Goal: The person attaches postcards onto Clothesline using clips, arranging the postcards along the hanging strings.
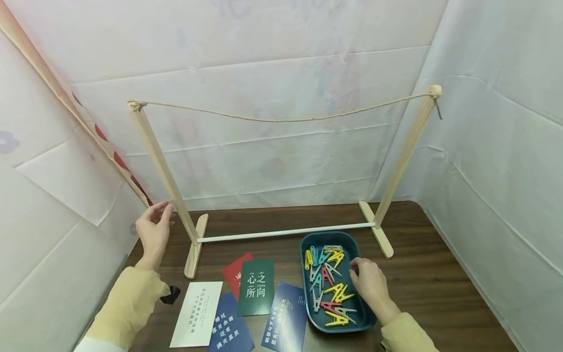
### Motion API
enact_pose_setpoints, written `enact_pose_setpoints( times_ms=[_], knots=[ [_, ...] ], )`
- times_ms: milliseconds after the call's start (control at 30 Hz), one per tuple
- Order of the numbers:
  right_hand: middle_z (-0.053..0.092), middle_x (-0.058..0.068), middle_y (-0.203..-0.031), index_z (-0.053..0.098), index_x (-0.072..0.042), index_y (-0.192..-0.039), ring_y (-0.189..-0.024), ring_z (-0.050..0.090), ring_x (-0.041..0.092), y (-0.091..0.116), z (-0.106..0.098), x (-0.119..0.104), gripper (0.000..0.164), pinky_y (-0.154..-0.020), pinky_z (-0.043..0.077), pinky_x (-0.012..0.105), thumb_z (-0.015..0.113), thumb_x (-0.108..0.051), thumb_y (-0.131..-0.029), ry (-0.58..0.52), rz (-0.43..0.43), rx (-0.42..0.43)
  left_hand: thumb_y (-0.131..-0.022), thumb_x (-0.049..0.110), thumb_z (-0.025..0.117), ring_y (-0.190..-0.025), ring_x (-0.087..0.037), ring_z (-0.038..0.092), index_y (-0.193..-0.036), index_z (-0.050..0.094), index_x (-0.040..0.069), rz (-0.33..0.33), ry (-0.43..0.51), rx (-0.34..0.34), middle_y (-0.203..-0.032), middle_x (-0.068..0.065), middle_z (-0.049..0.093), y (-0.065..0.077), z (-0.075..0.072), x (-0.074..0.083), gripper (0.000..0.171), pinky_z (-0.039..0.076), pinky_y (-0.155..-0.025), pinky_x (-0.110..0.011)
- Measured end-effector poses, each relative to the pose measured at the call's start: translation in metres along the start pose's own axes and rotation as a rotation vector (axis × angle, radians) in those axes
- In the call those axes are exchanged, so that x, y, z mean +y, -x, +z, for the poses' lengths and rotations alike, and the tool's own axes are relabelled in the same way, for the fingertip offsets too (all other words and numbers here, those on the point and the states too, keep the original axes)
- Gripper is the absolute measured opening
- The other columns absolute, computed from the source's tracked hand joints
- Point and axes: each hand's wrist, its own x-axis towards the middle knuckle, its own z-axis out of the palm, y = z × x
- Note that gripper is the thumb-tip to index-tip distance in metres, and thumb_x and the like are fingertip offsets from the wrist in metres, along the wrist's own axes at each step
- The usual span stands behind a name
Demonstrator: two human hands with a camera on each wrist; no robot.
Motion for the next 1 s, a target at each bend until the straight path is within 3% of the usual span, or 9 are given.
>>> enact_pose_setpoints(
  times_ms=[233, 400, 700, 900, 1000],
  knots=[
    [0.06, 0.006, -0.075, 0.064, 0.0, -0.088, -0.064, 0.055, 0.015, -0.004, 0.006, -0.005, 0.014, -0.056, 0.047, 0.034, 0.067, -0.004, -0.075, -0.016, -0.015, -0.03, -0.084, 0.007, 0.06, -0.058, -0.002, 0.052, -0.099, 0.061, -0.005, -0.015, -0.068, -0.049, -0.079, -0.012, 0.061, 0.028, 0.008, -0.004, 0.02, 0.039, -0.048, -0.01],
    [0.06, 0.006, -0.075, 0.063, 0.0, -0.088, -0.064, 0.054, 0.015, -0.007, 0.01, -0.007, 0.014, -0.057, 0.047, 0.034, 0.067, -0.003, -0.074, -0.015, -0.01, -0.066, -0.083, 0.005, 0.061, -0.06, -0.001, 0.052, -0.098, 0.061, -0.006, -0.021, -0.062, -0.103, -0.08, -0.016, 0.062, 0.05, 0.017, -0.006, 0.019, 0.039, -0.048, -0.01],
    [0.058, 0.004, -0.073, 0.063, 0.001, -0.09, -0.062, 0.052, 0.013, -0.009, 0.016, -0.01, 0.016, -0.054, 0.045, 0.03, 0.067, -0.004, -0.075, -0.022, 0.01, -0.154, -0.082, 0.005, 0.061, -0.064, -0.027, 0.059, -0.096, 0.06, -0.004, -0.115, -0.001, -0.262, -0.08, -0.016, 0.06, 0.094, 0.034, -0.008, 0.017, 0.045, -0.045, -0.019],
    [0.058, 0.005, -0.073, 0.062, 0.001, -0.09, -0.061, 0.052, 0.012, -0.008, 0.021, -0.009, 0.018, -0.052, 0.044, 0.029, 0.068, -0.006, -0.075, 0.004, -0.02, -0.177, -0.08, 0.008, 0.065, -0.065, -0.019, 0.059, -0.097, 0.061, -0.002, -0.149, -0.051, -0.353, -0.081, -0.012, 0.062, 0.122, 0.05, -0.004, 0.02, 0.045, -0.053, -0.021],
    [0.057, 0.005, -0.073, 0.061, 0.001, -0.091, -0.06, 0.051, 0.012, -0.009, 0.022, -0.01, 0.019, -0.051, 0.043, 0.029, 0.068, -0.006, -0.075, 0.013, -0.028, -0.188, -0.079, 0.007, 0.066, -0.067, -0.02, 0.06, -0.097, 0.06, -0.003, -0.162, -0.031, -0.396, -0.081, -0.012, 0.062, 0.136, 0.059, -0.002, 0.021, 0.045, -0.058, -0.022]
  ],
)
